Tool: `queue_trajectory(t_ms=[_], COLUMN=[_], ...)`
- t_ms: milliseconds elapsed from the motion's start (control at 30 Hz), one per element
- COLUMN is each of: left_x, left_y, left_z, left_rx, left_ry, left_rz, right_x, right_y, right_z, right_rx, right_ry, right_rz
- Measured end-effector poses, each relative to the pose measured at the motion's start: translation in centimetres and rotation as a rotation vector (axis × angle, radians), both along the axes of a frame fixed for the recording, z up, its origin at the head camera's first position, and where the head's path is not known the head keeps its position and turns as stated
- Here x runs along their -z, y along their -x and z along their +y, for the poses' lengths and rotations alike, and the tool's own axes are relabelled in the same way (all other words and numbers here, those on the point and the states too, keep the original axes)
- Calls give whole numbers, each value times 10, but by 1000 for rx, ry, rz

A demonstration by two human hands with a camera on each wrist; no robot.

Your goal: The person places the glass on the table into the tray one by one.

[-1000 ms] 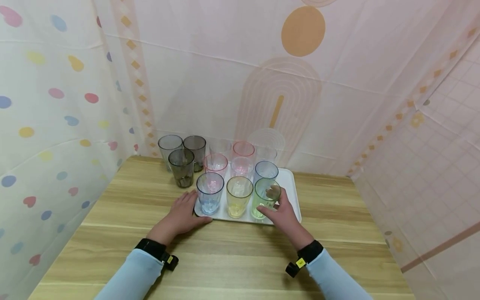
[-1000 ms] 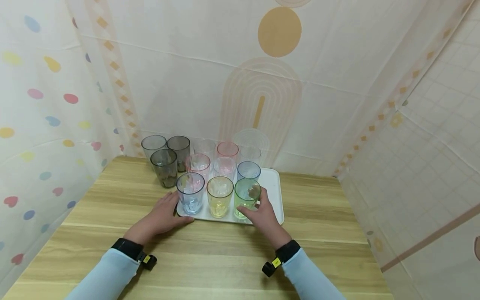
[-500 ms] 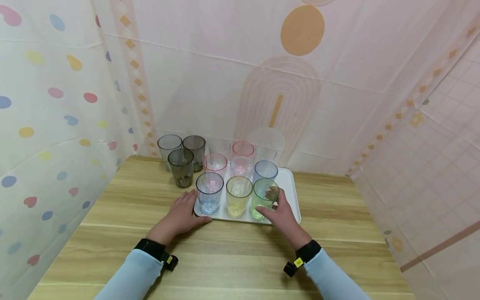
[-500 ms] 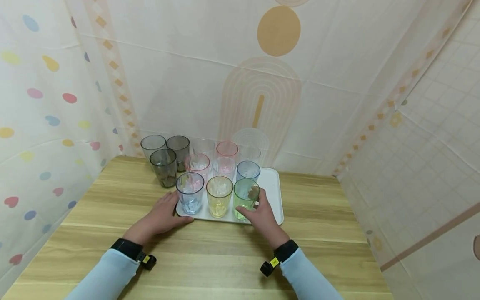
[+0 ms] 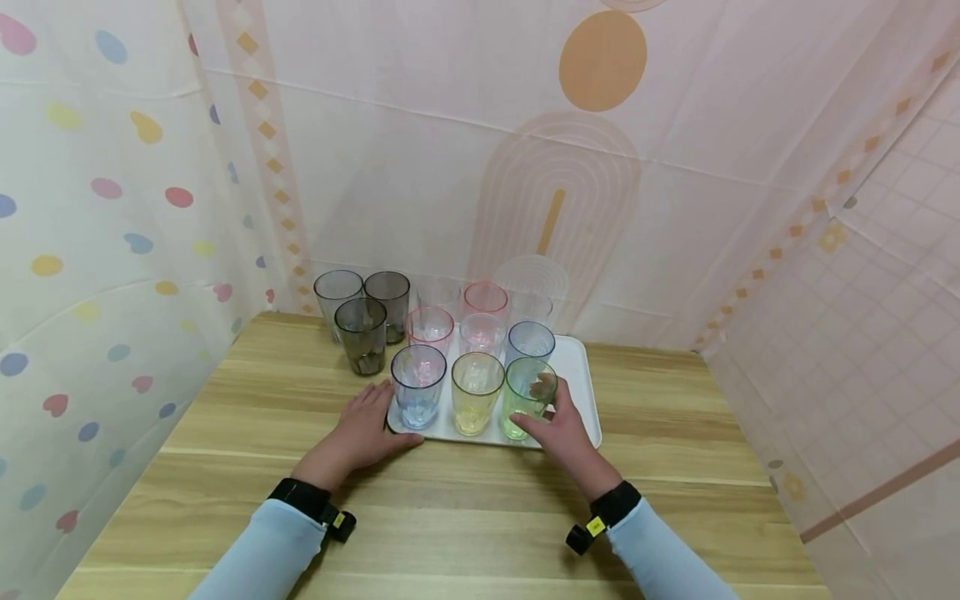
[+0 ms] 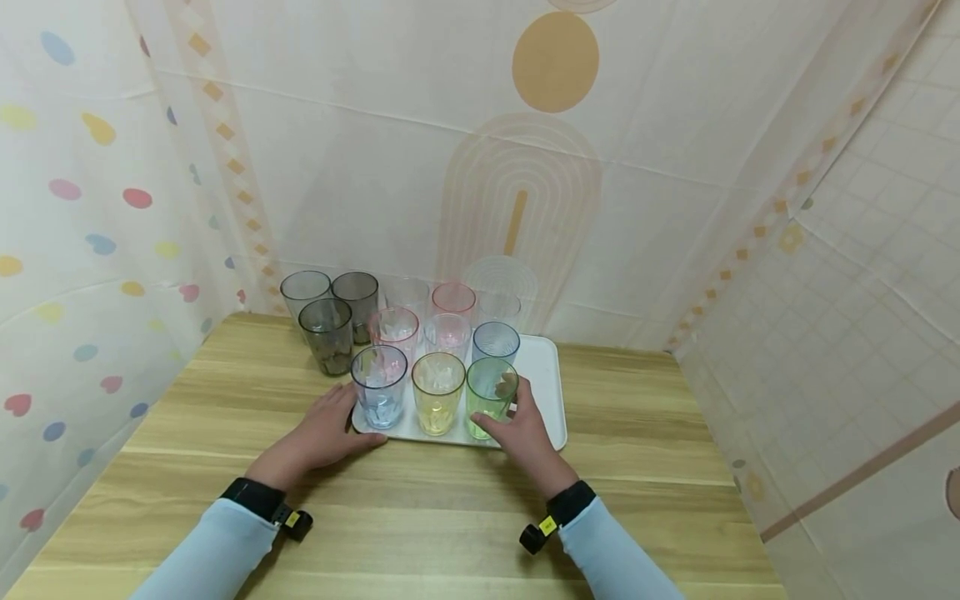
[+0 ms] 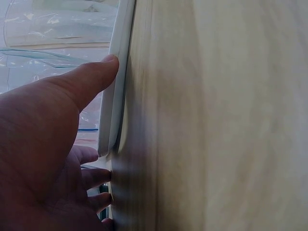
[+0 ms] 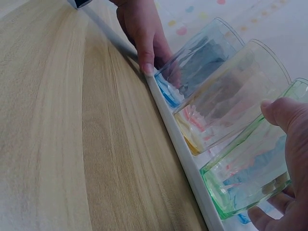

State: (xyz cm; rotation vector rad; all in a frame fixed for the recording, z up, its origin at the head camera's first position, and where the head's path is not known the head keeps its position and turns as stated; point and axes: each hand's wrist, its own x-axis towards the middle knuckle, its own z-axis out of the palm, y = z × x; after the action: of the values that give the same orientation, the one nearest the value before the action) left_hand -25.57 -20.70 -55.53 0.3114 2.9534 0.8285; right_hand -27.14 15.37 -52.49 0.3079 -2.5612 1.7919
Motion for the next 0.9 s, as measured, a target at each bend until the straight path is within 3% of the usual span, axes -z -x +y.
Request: queue_trajectory(t_ms=[200,333,500,633,733,833,900], left_x=[0,-2,-9,-22,-29,-29,-28], left_y=[0,0,-1,0,4,14,24], left_z=[-1,-8,-25,-37,-45,-50,-52], left_rx=[7,27,-17,-115,-240,-362,-402], left_ry=[-5,-56,-132,-139,-179,-264,-332], left_rz=[2,3,-8,-41,-21,74,153], right_x=[0,0,-2,-1,1,3,5], right_y=[-2,-8,-23,-34,-42,-50,-54], right_z=[2,10,32,51,63,71,74], right_rx=[-4,-6,21,54,63,68,76], right_ry=[-20,-50,-60,-80,-72,-55,-58], right_rz=[-17,-29,-41,-44,-45,-53,-58])
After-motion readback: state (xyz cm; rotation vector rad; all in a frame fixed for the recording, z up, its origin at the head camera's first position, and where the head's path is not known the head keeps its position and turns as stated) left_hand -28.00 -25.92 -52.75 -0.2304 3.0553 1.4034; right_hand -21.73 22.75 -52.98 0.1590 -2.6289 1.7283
